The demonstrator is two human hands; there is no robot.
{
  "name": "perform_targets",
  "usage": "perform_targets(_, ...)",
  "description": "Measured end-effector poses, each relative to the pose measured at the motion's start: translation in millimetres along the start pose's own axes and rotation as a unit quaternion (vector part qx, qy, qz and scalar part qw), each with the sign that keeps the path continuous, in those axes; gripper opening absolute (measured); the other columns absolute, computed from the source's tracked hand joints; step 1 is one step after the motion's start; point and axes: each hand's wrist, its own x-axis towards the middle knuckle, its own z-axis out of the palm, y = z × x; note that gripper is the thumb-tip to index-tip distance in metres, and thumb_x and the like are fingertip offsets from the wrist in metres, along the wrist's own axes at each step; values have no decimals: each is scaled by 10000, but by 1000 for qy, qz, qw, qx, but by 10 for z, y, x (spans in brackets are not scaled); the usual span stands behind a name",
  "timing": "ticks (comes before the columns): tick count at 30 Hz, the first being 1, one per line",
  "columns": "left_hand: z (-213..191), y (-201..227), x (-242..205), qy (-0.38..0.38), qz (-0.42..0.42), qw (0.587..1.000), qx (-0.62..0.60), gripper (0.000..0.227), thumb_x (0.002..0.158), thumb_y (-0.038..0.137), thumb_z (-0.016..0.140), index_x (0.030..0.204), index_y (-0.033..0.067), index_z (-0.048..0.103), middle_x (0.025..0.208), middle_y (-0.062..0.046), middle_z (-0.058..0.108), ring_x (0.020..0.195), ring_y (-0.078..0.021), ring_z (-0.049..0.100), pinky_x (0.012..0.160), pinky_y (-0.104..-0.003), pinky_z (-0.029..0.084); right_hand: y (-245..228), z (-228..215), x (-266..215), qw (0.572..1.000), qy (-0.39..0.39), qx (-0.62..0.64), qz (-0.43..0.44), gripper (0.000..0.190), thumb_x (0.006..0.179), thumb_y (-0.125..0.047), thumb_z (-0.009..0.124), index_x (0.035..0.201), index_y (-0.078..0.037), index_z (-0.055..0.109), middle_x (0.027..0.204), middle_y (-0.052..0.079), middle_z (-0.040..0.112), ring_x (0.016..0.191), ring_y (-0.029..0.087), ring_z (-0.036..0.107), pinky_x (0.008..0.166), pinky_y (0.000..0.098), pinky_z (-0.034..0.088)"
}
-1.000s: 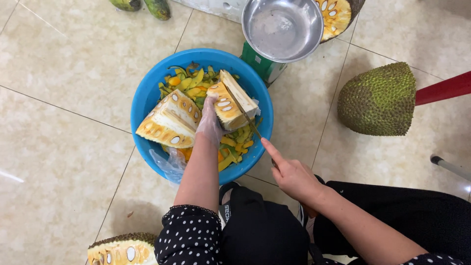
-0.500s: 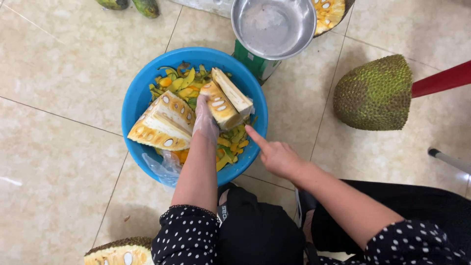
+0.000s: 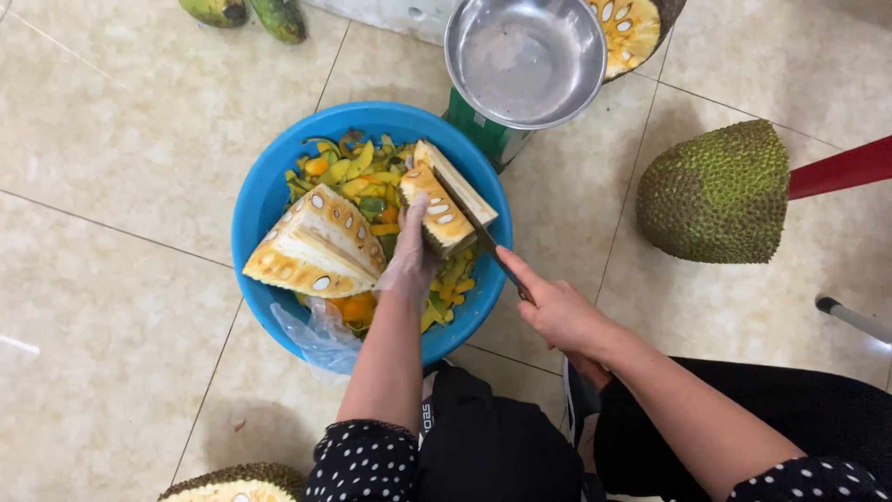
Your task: Peeling and cutting a jackfruit into smaller pieces using a cleaver
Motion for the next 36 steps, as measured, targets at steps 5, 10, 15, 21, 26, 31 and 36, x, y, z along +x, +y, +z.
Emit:
perform_targets(5,45,-107,206,41,25,998,-46,1065,695,463,856,1605,261,342,1508,-182,511,1314,-365,583,1095,-593,499,80,114,-20,998,13,-55,-11,805,983,-118,481,1667,-431,197,1217,341,700,1024,507,735,806,592,618)
perform_targets(10,149,44,271,94,-17,995,-41,911,728,531,728,1469,19,586,1349,-268,664,1229,-456,659,1001,-628,549,-34,113,-158,984,-14,-176,22,787,999,-213,399,1659,-533,112,1212,236,728,1145,466,694,1029,561,541)
perform_targets(15,143,26,287,104,-7,991,-80,898,756,507,713,1492,17,557,1388,-287,637,1257,-464,643,1016,-622,544,103,301,319,968,18,-242,-60,812,1000,-147,390,1678,-456,68,1096,269,734,1029,497,726,924,603,570)
perform_targets(21,107,62,362,108,-11,987,-120,858,781,505,696,1473,12,576,1344,-288,657,1205,-466,664,985,-608,574,172,322,89,953,21,-300,-48,840,1007,-157,406,1689,-450,13,1050,248,725,994,494,733,900,605,577)
perform_targets(26,137,-27,606,126,5,984,-125,814,739,509,749,1372,5,662,1227,-274,720,1079,-440,727,879,-604,623,65,203,315,962,18,-271,-32,837,1012,-156,387,1672,-492,-4,1085,238,738,1060,502,718,952,597,556)
perform_targets(31,152,143,338,144,1,983,-112,789,749,496,730,1363,4,668,1225,-271,725,1077,-430,733,882,-581,631,24,161,-33,970,-12,-243,23,859,1003,-149,359,1650,-569,-20,1153,188,737,1117,456,709,1010,579,541)
perform_targets(36,114,119,397,131,-8,985,-108,793,764,507,730,1384,20,654,1251,-271,708,1094,-447,721,897,-620,621,-58,33,67,975,-12,-220,25,814,1007,-168,397,1658,-538,77,1300,181,702,1220,453,663,1065,583,502)
